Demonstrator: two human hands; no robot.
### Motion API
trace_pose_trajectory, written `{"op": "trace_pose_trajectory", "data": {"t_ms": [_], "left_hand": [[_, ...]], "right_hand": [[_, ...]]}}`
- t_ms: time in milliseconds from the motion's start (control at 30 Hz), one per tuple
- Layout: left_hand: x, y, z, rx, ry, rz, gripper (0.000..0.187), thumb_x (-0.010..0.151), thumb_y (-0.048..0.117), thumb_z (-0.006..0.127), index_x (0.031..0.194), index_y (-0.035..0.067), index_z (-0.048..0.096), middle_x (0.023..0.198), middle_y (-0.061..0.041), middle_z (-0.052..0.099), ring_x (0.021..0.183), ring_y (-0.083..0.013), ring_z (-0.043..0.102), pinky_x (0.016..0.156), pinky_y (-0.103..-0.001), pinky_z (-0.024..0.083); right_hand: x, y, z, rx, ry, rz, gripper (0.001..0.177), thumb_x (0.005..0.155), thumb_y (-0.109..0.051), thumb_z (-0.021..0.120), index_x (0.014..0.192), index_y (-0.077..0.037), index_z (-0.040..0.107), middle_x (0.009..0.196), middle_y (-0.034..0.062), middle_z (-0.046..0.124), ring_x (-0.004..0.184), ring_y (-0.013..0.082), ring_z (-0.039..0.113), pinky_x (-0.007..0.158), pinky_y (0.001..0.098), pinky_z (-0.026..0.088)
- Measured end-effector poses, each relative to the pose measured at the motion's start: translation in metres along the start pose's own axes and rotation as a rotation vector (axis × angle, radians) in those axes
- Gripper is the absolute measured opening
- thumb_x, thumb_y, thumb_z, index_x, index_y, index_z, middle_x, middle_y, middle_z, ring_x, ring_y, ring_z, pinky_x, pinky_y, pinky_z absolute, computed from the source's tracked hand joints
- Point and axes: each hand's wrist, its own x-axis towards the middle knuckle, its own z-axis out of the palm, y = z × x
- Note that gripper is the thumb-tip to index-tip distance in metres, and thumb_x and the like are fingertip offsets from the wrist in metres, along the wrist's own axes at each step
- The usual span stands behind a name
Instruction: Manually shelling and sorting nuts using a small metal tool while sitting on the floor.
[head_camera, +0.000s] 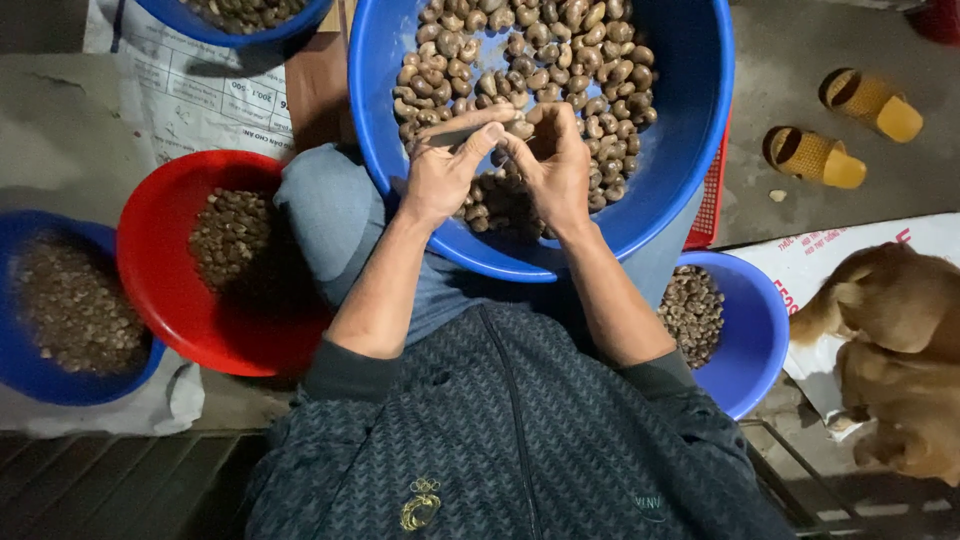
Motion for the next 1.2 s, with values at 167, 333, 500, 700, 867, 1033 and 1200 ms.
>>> {"op": "trace_pose_trajectory", "data": {"t_ms": [167, 333, 500, 700, 867, 1033, 1200], "left_hand": [[0.0, 0.0, 0.0, 0.083, 0.026, 0.044, 0.022, 0.102, 0.007, 0.067, 0.124, 0.003, 0.07, 0.123, -0.011, 0.075, 0.11, -0.0209, 0.073, 0.1, -0.03, 0.062], [0.005, -0.002, 0.009, 0.096, 0.152, 0.186, 0.014, 0.101, 0.012, 0.073, 0.112, 0.006, 0.079, 0.087, -0.016, 0.079, 0.089, -0.019, 0.076, 0.085, -0.038, 0.062], [0.003, 0.002, 0.008, 0.098, 0.132, 0.171, 0.016, 0.105, 0.012, 0.068, 0.117, 0.008, 0.078, 0.105, -0.018, 0.078, 0.11, -0.0266, 0.071, 0.097, -0.048, 0.057], [0.005, -0.002, 0.007, 0.114, 0.088, 0.203, 0.018, 0.106, 0.012, 0.068, 0.119, 0.005, 0.077, 0.113, -0.018, 0.077, 0.115, -0.0293, 0.069, 0.102, -0.051, 0.054], [0.004, 0.006, 0.013, 0.104, 0.062, 0.225, 0.017, 0.106, 0.014, 0.069, 0.119, 0.007, 0.077, 0.118, -0.017, 0.076, 0.116, -0.0314, 0.07, 0.102, -0.051, 0.054], [0.002, 0.005, 0.007, 0.093, 0.095, 0.193, 0.018, 0.107, 0.012, 0.066, 0.119, 0.004, 0.077, 0.117, -0.019, 0.076, 0.117, -0.0279, 0.067, 0.103, -0.05, 0.053], [0.001, 0.0, 0.008, 0.087, 0.046, 0.147, 0.02, 0.109, 0.014, 0.064, 0.122, 0.006, 0.076, 0.121, -0.02, 0.073, 0.122, -0.0393, 0.063, 0.106, -0.057, 0.05]], "right_hand": [[0.001, 0.002, -0.001, -0.044, -0.011, -0.011, 0.03, 0.095, -0.008, 0.079, 0.112, -0.004, 0.055, 0.088, 0.0033, 0.063, 0.072, 0.0119, 0.057, 0.062, 0.0261, 0.05], [0.002, 0.027, 0.0, -0.086, 0.103, -0.091, 0.029, 0.093, -0.016, 0.088, 0.108, -0.005, 0.065, 0.092, 0.0165, 0.071, 0.067, 0.0297, 0.072, 0.052, 0.0375, 0.056], [-0.005, 0.037, 0.001, 0.145, -0.01, 0.097, 0.017, 0.096, -0.013, 0.081, 0.107, -0.004, 0.071, 0.09, 0.0072, 0.07, 0.07, 0.0128, 0.066, 0.058, 0.0288, 0.058], [0.004, 0.024, -0.003, 0.486, -0.105, 0.171, 0.026, 0.099, -0.002, 0.074, 0.121, 0.002, 0.062, 0.087, 0.0114, 0.069, 0.071, 0.0155, 0.069, 0.063, 0.0299, 0.063], [0.004, 0.04, -0.002, 0.56, -0.113, 0.15, 0.034, 0.101, 0.002, 0.068, 0.131, 0.005, 0.053, 0.092, 0.0168, 0.072, 0.078, 0.022, 0.075, 0.068, 0.035, 0.066], [0.004, 0.031, -0.002, 0.549, -0.096, 0.15, 0.036, 0.102, 0.002, 0.068, 0.135, 0.002, 0.053, 0.089, 0.0161, 0.071, 0.079, 0.0253, 0.077, 0.068, 0.0362, 0.068], [0.002, 0.045, -0.001, 0.528, -0.113, 0.102, 0.037, 0.103, 0.001, 0.067, 0.137, 0.002, 0.052, 0.089, 0.0169, 0.07, 0.083, 0.0267, 0.077, 0.07, 0.0371, 0.067]]}}
